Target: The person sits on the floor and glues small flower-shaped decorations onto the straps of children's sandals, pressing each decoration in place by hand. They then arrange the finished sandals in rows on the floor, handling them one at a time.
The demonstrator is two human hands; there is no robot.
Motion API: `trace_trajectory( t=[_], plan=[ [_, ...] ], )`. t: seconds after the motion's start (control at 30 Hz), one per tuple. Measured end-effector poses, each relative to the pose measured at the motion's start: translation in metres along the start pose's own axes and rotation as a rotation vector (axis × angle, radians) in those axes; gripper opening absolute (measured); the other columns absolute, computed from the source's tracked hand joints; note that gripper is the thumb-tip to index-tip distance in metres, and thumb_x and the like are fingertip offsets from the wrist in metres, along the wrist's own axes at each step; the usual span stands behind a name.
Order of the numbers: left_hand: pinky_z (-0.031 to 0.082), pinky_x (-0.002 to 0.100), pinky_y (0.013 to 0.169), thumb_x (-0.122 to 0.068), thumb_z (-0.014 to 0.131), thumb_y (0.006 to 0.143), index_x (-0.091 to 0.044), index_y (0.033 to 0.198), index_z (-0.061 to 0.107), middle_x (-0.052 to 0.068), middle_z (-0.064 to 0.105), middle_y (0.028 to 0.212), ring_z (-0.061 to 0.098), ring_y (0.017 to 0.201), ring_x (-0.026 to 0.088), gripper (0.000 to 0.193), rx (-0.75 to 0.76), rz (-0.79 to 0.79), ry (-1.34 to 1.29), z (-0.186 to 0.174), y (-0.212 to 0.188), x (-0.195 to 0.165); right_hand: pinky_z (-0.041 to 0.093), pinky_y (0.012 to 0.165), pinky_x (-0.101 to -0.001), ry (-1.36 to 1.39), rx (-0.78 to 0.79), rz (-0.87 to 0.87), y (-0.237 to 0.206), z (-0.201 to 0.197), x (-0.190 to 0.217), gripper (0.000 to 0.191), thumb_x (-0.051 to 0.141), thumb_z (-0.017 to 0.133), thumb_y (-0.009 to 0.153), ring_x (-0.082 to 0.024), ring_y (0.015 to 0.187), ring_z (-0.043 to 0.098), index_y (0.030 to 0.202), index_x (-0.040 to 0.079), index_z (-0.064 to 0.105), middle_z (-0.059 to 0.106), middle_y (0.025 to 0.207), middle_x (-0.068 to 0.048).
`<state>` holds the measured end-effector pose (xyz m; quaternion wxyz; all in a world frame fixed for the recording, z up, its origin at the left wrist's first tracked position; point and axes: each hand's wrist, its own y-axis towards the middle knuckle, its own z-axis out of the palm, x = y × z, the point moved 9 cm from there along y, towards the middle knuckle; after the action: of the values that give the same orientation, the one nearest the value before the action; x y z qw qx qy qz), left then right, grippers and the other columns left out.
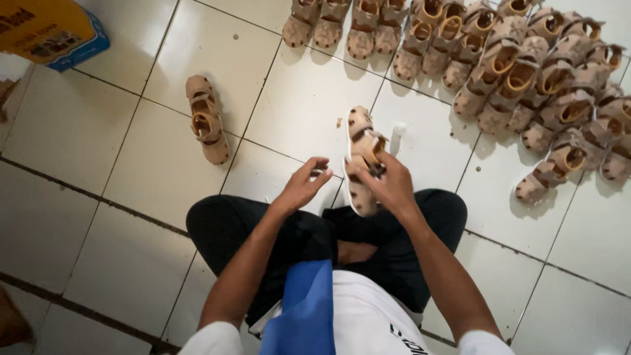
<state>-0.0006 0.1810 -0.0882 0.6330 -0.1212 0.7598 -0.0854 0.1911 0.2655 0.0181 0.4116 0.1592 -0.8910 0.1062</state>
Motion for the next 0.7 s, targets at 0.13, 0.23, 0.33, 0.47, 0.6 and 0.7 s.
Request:
trace_trajectory(
  t=[0.13,0.23,0.33,0.47,0.6,0.7],
  plan=[
    [0.055,0.037,0.094,-0.034,0.065,0.097,-0.006,0.136,0.058,0.014,0.068,0.128,0.068,0.115,0.026,0.048,-0.077,-0.121,-0.008,-0.007,-0.021,0.028,0.053,0.069,-0.0419,0.01,0.003,0.005,0.062,0.032,-0.001,0.041,0.038,0.081,0.085,-0.032,0.078,0.069,0.102,0.002,0.069,0.071,0.088,-0.016],
    [0.056,0.036,0.093,-0.031,0.064,0.098,-0.006,0.134,0.059,0.013,0.068,0.129,0.068,0.116,0.025,0.044,-0.153,-0.145,-0.031,-0.031,-0.043,0.04,0.053,0.072,-0.0465,-0.092,-0.042,-0.032,0.12,0.051,0.002,0.046,0.041,0.082,0.086,-0.037,0.083,0.068,0.095,-0.001,0.065,0.069,0.09,-0.021],
    [0.057,0.035,0.09,-0.029,0.065,0.098,-0.006,0.132,0.06,0.012,0.069,0.128,0.069,0.115,0.023,0.042,-0.277,-0.175,-0.009,-0.064,-0.066,0.044,0.053,0.08,-0.0488,-0.089,-0.122,-0.06,0.176,0.059,0.0,0.049,0.044,0.08,0.087,-0.038,0.093,0.069,0.101,0.0,0.063,0.069,0.101,-0.022],
    [0.057,0.034,0.086,-0.027,0.065,0.097,-0.006,0.131,0.062,0.011,0.07,0.127,0.069,0.111,0.023,0.04,-0.43,-0.172,0.009,-0.101,-0.093,0.04,0.044,0.099,-0.0543,-0.124,-0.054,-0.077,0.225,0.075,-0.018,0.078,0.043,0.084,0.086,-0.046,0.125,0.051,0.142,0.003,0.047,0.05,0.139,-0.03],
    [0.057,0.033,0.089,-0.025,0.065,0.098,-0.004,0.133,0.06,0.011,0.065,0.13,0.065,0.117,0.022,0.041,-0.478,-0.158,0.012,-0.123,-0.094,0.04,0.031,0.123,-0.0535,-0.212,0.11,-0.188,0.228,0.087,-0.029,0.097,0.033,0.082,0.089,-0.046,0.153,0.028,0.165,0.006,0.027,0.029,0.165,-0.027],
    [0.054,0.036,0.097,-0.022,0.07,0.096,-0.002,0.137,0.056,0.014,0.059,0.135,0.06,0.124,0.026,0.047,-0.589,-0.042,0.095,-0.144,-0.077,0.033,0.036,0.116,-0.0578,-0.214,-0.002,-0.394,0.201,0.069,-0.022,0.092,0.032,0.087,0.095,-0.049,0.147,0.034,0.163,0.002,0.032,0.034,0.163,-0.029]
  ],
)
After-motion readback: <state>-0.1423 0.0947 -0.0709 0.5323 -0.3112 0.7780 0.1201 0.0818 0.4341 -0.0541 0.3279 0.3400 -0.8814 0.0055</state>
